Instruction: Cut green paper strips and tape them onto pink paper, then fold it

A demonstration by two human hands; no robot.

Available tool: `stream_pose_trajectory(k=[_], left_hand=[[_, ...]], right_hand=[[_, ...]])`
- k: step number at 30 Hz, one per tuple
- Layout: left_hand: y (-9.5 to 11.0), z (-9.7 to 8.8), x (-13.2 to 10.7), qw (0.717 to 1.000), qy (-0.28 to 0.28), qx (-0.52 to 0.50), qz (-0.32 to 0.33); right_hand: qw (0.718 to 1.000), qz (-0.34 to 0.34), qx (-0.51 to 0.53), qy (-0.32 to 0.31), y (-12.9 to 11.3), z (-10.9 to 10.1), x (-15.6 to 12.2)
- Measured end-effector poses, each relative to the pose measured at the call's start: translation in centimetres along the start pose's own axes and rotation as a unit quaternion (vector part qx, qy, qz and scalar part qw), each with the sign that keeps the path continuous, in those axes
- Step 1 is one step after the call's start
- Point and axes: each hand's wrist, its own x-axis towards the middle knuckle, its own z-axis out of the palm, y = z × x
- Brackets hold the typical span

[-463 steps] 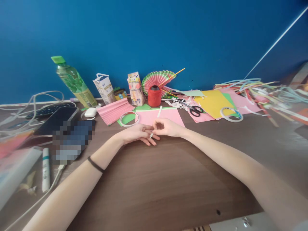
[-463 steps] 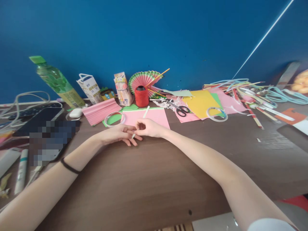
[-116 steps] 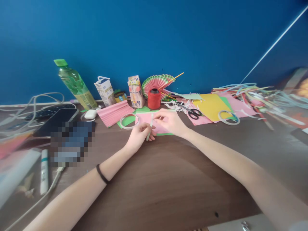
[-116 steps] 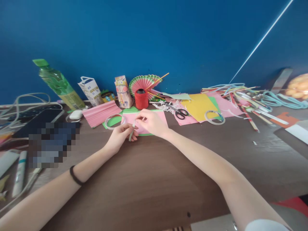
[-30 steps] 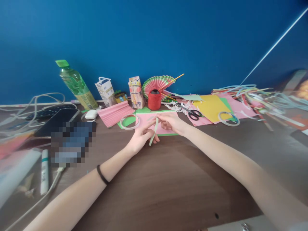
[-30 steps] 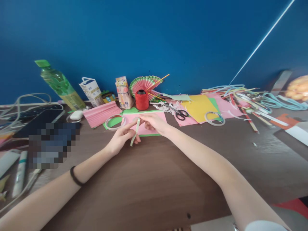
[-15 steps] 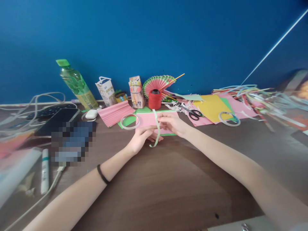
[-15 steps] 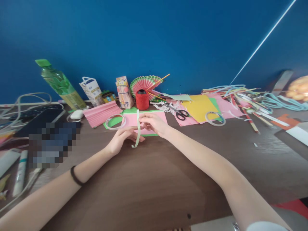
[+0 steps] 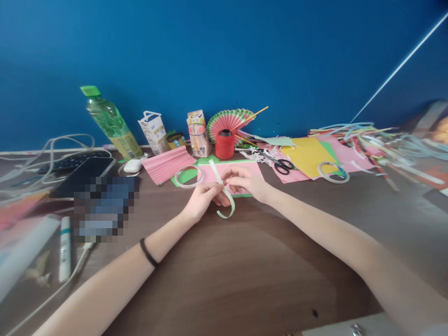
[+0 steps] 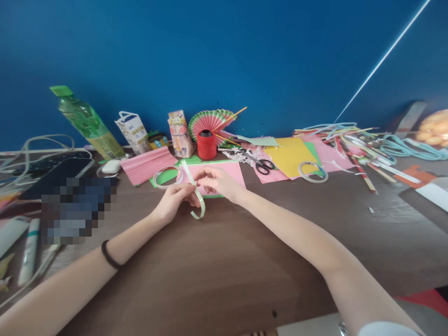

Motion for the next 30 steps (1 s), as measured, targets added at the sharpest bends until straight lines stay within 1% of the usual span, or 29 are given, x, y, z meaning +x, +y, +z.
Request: stream_pose_trajectory(k=[3,8,14,18,20,22,26,28,30], left_hand=[[0.08,0.02,-0.04,1.000,-0.007,0.027,0.000],[0.35,0.09,-0.22,0.999,-0.013,0.044,-0.007],[0.21,0.07,-0.13,1.000,0.000,0.006,-0.003],[-0.06,-0.11,0.07,0.999,-0.013,-0.039,-0.012],[-0.06,-0.13,0.11,0.998,-0.008,-0.056,-0.013],[0.00,-0.10,0.08,0.998,0.002,-0.053,-0.012],[0.13,0.07,-0.02,1.000,0.020,-0.022,-0.007],[0.18,0.15,-0.06,1.000,0.022,-0.015,-0.008],[0.23,0.20,-0.10,1.000,0.023,-0.016,-0.010]], right_hand=[[1.000,-0.006,0.000,0.008,-0.01,-0.03,0.07],[1.000,0.013,0.002,0.005,-0.06,0.21,-0.07],[1.000,0.017,0.008,-0.005,-0.04,0.25,-0.17],[1.000,0.021,0.006,0.004,-0.09,0.16,-0.13],[1.000,0.024,0.010,0.010,-0.12,0.12,-0.13],[1.000,0.020,0.011,0.012,-0.12,0.13,-0.17],[1.000,0.015,-0.002,-0.003,-0.03,0.31,-0.24],[0.999,0.004,-0.029,0.013,-0.06,0.40,-0.27],[0.994,-0.035,-0.076,0.070,-0.24,0.40,-0.32]])
